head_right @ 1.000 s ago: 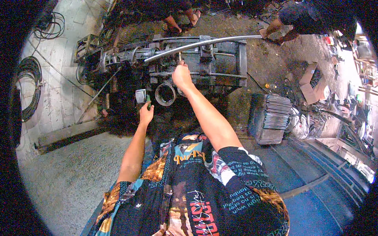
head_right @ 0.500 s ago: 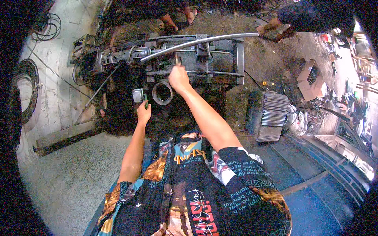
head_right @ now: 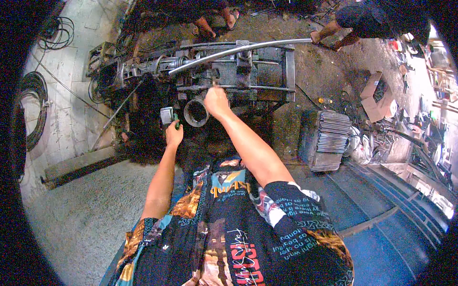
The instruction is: Bending a long metal rod into a curved shape using a manual bending machine.
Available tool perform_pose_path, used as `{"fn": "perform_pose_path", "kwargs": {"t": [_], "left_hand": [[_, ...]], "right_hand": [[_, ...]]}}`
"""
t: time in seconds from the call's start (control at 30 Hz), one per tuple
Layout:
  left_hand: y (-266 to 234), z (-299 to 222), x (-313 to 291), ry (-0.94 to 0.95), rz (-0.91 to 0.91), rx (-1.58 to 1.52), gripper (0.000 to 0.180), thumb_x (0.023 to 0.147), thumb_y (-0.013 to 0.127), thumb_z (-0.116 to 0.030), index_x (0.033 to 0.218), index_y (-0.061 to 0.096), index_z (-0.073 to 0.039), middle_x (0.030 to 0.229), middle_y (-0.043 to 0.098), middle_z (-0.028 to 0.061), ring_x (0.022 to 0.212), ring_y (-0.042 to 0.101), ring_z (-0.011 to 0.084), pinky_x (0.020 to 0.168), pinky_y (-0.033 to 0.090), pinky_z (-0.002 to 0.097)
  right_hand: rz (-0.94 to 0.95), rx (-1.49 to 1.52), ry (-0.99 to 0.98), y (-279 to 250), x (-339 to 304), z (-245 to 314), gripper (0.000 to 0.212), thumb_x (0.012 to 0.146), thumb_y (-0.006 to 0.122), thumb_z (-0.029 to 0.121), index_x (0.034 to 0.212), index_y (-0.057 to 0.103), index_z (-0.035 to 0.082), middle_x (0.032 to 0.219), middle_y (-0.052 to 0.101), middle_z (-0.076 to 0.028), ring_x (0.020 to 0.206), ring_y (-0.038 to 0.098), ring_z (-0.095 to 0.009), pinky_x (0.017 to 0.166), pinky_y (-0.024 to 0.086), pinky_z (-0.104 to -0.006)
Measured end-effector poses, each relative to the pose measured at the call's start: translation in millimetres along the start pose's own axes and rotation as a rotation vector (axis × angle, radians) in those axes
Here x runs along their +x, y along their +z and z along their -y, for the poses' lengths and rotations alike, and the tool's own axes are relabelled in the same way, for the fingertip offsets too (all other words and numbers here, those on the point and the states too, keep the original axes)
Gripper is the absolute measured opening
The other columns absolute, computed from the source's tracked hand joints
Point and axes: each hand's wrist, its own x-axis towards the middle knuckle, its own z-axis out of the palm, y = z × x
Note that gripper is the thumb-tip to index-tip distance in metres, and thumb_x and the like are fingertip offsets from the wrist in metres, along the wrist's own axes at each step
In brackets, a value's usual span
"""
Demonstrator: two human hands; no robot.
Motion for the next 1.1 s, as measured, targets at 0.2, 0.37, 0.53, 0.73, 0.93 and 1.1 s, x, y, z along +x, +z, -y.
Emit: {"fn": "perform_pose_path", "kwargs": {"t": [0.2, 0.37, 0.53, 0.73, 0.93, 1.1], "left_hand": [[0.2, 4.0, 0.8, 0.073, -0.029, -0.024, 0.037, 0.087, 0.063, -0.023, 0.120, 0.064, -0.008, 0.116, 0.065, 0.0203, 0.108, 0.061, 0.0379, 0.092, 0.049, 0.0445], [1.9, -0.3, 0.6, 0.059, -0.025, -0.021, 0.036, 0.087, 0.063, -0.022, 0.119, 0.065, -0.008, 0.115, 0.065, 0.0205, 0.107, 0.061, 0.0381, 0.092, 0.049, 0.0446], [5.8, 4.8, 0.7, -0.015, -0.023, -0.079, 0.035, 0.087, 0.064, -0.022, 0.119, 0.065, -0.008, 0.114, 0.066, 0.0200, 0.106, 0.061, 0.0383, 0.092, 0.049, 0.0445], [6.5, 6.7, 1.0, 0.064, -0.054, -0.042, 0.034, 0.087, 0.064, -0.023, 0.119, 0.066, -0.011, 0.113, 0.066, 0.0202, 0.105, 0.061, 0.0393, 0.091, 0.049, 0.0449], [4.4, 0.9, 3.0, -0.002, -0.009, -0.027, 0.035, 0.087, 0.063, -0.024, 0.120, 0.065, -0.011, 0.112, 0.066, 0.0217, 0.105, 0.062, 0.0388, 0.091, 0.049, 0.0451], [4.7, 1.9, 0.5, -0.030, -0.027, -0.058, 0.034, 0.086, 0.064, -0.024, 0.117, 0.066, -0.010, 0.111, 0.066, 0.0222, 0.105, 0.061, 0.0390, 0.091, 0.049, 0.0453]], "right_hand": [[-0.308, 0.122, 0.051, -13.9, -12.9, 26.3, 0.049, 0.085, 0.050, 0.005, 0.130, 0.039, -0.013, 0.115, 0.054, -0.036, 0.104, 0.059, -0.050, 0.091, 0.049, -0.0528], [-0.282, 0.068, 0.025, -25.1, 18.4, 26.7, 0.047, 0.087, 0.043, 0.003, 0.130, 0.038, -0.016, 0.117, 0.052, -0.039, 0.105, 0.059, -0.049, 0.090, 0.050, -0.0516], [-0.089, 0.043, 0.105, -4.4, -9.0, 14.2, 0.047, 0.085, 0.044, 0.004, 0.127, 0.039, -0.016, 0.116, 0.054, -0.038, 0.108, 0.058, -0.049, 0.091, 0.049, -0.0521], [-0.273, 0.225, 0.082, -29.7, 20.4, 38.7, 0.045, 0.086, 0.044, 0.005, 0.128, 0.040, -0.011, 0.114, 0.055, -0.037, 0.107, 0.057, -0.050, 0.094, 0.047, -0.0526], [-0.187, -0.033, -0.051, -16.8, 38.8, 16.3, 0.030, 0.083, 0.046, 0.006, 0.105, 0.058, -0.012, 0.099, 0.064, -0.033, 0.093, 0.064, -0.048, 0.083, 0.053, -0.0531], [-0.141, 0.056, 0.118, -21.8, -14.0, 24.7, 0.039, 0.081, 0.051, 0.003, 0.115, 0.052, -0.015, 0.105, 0.061, -0.036, 0.099, 0.062, -0.049, 0.088, 0.050, -0.0536]]}}
